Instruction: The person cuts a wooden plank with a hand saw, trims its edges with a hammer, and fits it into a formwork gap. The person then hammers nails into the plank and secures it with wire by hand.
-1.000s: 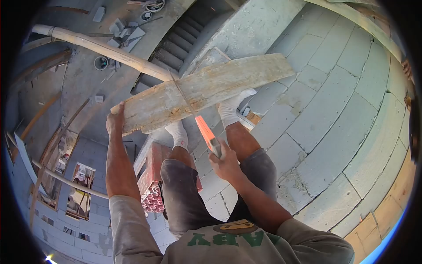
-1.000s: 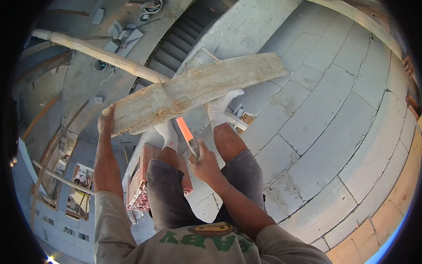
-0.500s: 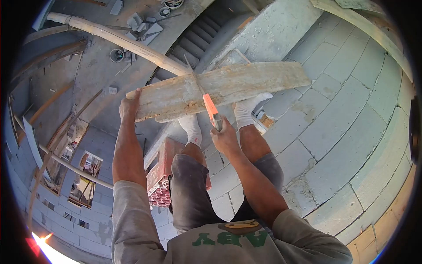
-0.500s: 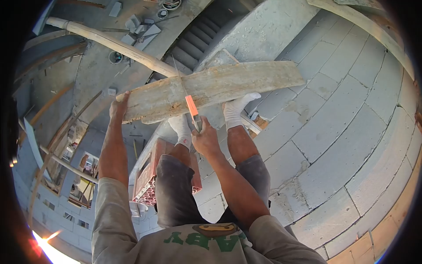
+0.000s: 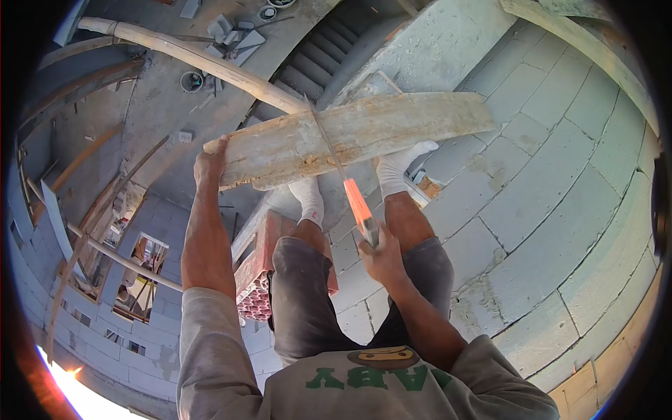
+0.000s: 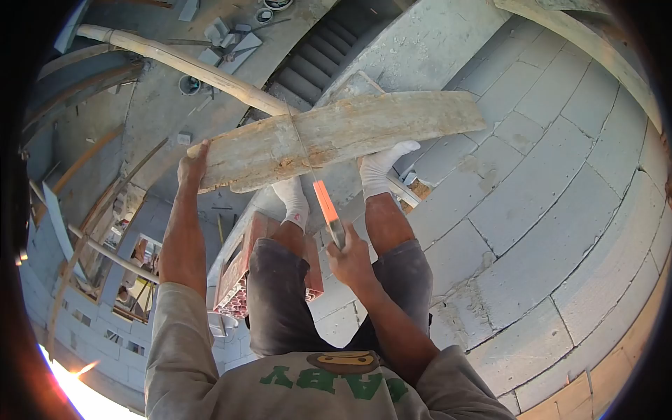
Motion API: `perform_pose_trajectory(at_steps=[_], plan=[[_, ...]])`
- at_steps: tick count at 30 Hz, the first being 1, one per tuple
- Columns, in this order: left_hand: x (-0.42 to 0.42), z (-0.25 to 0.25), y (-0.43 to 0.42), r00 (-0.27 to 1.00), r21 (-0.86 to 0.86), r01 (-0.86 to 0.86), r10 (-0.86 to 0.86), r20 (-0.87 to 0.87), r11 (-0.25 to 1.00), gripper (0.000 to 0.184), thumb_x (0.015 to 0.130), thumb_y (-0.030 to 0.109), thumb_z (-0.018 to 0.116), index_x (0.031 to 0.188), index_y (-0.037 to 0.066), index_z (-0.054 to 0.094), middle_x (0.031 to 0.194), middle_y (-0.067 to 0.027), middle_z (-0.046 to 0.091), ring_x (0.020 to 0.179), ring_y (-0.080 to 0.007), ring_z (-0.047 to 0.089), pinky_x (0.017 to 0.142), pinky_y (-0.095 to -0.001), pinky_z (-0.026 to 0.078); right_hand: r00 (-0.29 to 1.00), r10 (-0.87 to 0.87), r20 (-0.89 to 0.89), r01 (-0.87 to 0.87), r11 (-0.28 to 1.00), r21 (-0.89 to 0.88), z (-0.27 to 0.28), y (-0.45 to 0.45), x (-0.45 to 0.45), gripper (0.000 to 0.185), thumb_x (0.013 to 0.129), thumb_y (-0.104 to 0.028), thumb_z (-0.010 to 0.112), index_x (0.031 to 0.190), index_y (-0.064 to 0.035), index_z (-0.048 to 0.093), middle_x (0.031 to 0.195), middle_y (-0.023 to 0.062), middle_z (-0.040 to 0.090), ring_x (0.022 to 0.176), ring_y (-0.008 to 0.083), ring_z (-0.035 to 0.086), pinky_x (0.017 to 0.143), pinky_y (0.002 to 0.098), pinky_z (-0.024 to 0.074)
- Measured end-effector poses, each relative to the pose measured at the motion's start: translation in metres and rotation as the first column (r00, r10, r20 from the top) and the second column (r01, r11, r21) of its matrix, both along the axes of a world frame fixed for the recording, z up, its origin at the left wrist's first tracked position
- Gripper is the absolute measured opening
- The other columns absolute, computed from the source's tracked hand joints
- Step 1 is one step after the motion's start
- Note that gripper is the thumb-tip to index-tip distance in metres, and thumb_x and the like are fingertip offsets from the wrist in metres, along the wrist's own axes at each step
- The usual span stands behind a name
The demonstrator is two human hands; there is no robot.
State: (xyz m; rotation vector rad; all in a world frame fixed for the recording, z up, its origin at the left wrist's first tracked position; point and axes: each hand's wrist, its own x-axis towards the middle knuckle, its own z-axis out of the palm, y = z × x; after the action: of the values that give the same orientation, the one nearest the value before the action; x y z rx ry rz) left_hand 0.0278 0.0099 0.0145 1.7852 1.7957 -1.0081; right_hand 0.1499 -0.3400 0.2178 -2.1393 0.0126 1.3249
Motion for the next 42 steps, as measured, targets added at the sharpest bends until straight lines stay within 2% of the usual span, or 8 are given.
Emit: perform_pose_trajectory(at_steps=[4, 9, 14, 20, 26, 32, 38, 42], plan=[[0.009, 0.01, -0.003, 0.999, -0.027, -0.038, 0.038, 0.005, 0.999, 0.098, 0.072, 0.08, 0.053, 0.111, -0.009, 0.063, 0.113, -0.0292, 0.062, 0.111, -0.0394, 0.059, 0.095, -0.0442, 0.045, 0.999, -0.036, -0.011, 0.036, 0.999, -0.004, 0.065, -0.034, -0.018, 0.034, 0.076, -0.005, 0.058, 0.11, 0.0, 0.054, 0.094, 0.0183, 0.064, 0.084, 0.033, 0.065, 0.077, 0.0365, 0.0502], [-0.013, -0.004, -0.006, 0.999, 0.051, 0.047, -0.047, -0.019, 0.998, 0.101, 0.071, 0.082, 0.052, 0.111, -0.01, 0.062, 0.113, -0.0299, 0.061, 0.111, -0.0398, 0.059, 0.094, -0.0444, 0.045, 0.992, 0.028, 0.122, -0.028, 1.0, -0.006, -0.102, 0.044, 0.01, 0.031, 0.075, -0.005, 0.063, 0.106, -0.006, 0.056, 0.095, 0.0174, 0.062, 0.087, 0.0313, 0.064, 0.072, 0.0418, 0.0516], [0.0, 0.009, 0.0, 0.999, -0.057, -0.034, 0.034, 0.001, 0.998, 0.101, 0.072, 0.081, 0.05, 0.111, -0.011, 0.062, 0.112, -0.031, 0.061, 0.111, -0.0404, 0.058, 0.096, -0.0451, 0.044, 0.961, -0.186, -0.206, 0.171, 0.981, -0.087, 0.077, -0.045, -0.017, 0.032, 0.077, 0.0, 0.058, 0.109, -0.0033, 0.055, 0.089, 0.0122, 0.056, 0.075, 0.0185, 0.063, 0.061, 0.0285, 0.0496], [-0.009, 0.013, -0.002, 1.0, 0.048, 0.003, -0.003, -0.001, 0.999, 0.1, 0.072, 0.082, 0.05, 0.107, -0.011, 0.064, 0.112, -0.0307, 0.062, 0.11, -0.0402, 0.059, 0.093, -0.0452, 0.046, 0.999, -0.043, -0.009, 0.043, 0.998, 0.035, -0.092, 0.036, 0.007, 0.031, 0.077, -0.005, 0.058, 0.108, -0.0018, 0.055, 0.097, 0.0176, 0.065, 0.081, 0.0365, 0.062, 0.074, 0.039, 0.0495], [-0.008, 0.009, -0.005, 1.0, 0.009, -0.015, 0.015, -0.011, 1.0, 0.1, 0.072, 0.083, 0.049, 0.106, -0.01, 0.065, 0.11, -0.0302, 0.062, 0.109, -0.0403, 0.06, 0.092, -0.0449, 0.046, 0.961, -0.159, -0.226, 0.138, 0.985, -0.105, 0.093, -0.051, -0.02, 0.034, 0.078, 0.0, 0.058, 0.111, -0.0035, 0.052, 0.099, 0.015, 0.064, 0.087, 0.0349, 0.065, 0.078, 0.0376, 0.0509], [-0.007, 0.0, 0.0, 1.0, 0.01, -0.004, 0.003, 0.031, 1.0, 0.098, 0.072, 0.081, 0.05, 0.108, -0.008, 0.064, 0.111, -0.0303, 0.062, 0.11, -0.0403, 0.059, 0.094, -0.0444, 0.045, 0.999, -0.044, -0.03, 0.045, 0.999, 0.028, -0.076, 0.025, 0.006, 0.03, 0.078, -0.003, 0.058, 0.108, -0.0025, 0.053, 0.098, 0.0164, 0.065, 0.083, 0.0323, 0.065, 0.075, 0.0384, 0.0504], [-0.008, 0.001, -0.001, 0.999, -0.01, -0.042, 0.042, 0.025, 0.999, 0.101, 0.071, 0.081, 0.051, 0.111, -0.011, 0.062, 0.114, -0.0312, 0.06, 0.113, -0.0396, 0.057, 0.096, -0.0441, 0.044, 0.981, -0.157, -0.114, 0.155, 0.987, -0.03, 0.067, -0.047, -0.038, 0.026, 0.078, -0.001, 0.056, 0.104, -0.0007, 0.055, 0.097, 0.016, 0.065, 0.08, 0.0282, 0.064, 0.073, 0.0367, 0.0498], [-0.012, 0.0, 0.0, 1.0, -0.004, -0.014, 0.014, 0.003, 1.0, 0.102, 0.071, 0.082, 0.05, 0.11, -0.011, 0.062, 0.114, -0.0312, 0.06, 0.113, -0.0398, 0.058, 0.096, -0.044, 0.044, 0.999, -0.036, -0.027, 0.035, 0.999, -0.013, -0.002, -0.02, -0.018, 0.026, 0.078, -0.001, 0.06, 0.104, -0.0023, 0.056, 0.093, 0.0167, 0.063, 0.082, 0.0303, 0.064, 0.073, 0.0384, 0.051]])
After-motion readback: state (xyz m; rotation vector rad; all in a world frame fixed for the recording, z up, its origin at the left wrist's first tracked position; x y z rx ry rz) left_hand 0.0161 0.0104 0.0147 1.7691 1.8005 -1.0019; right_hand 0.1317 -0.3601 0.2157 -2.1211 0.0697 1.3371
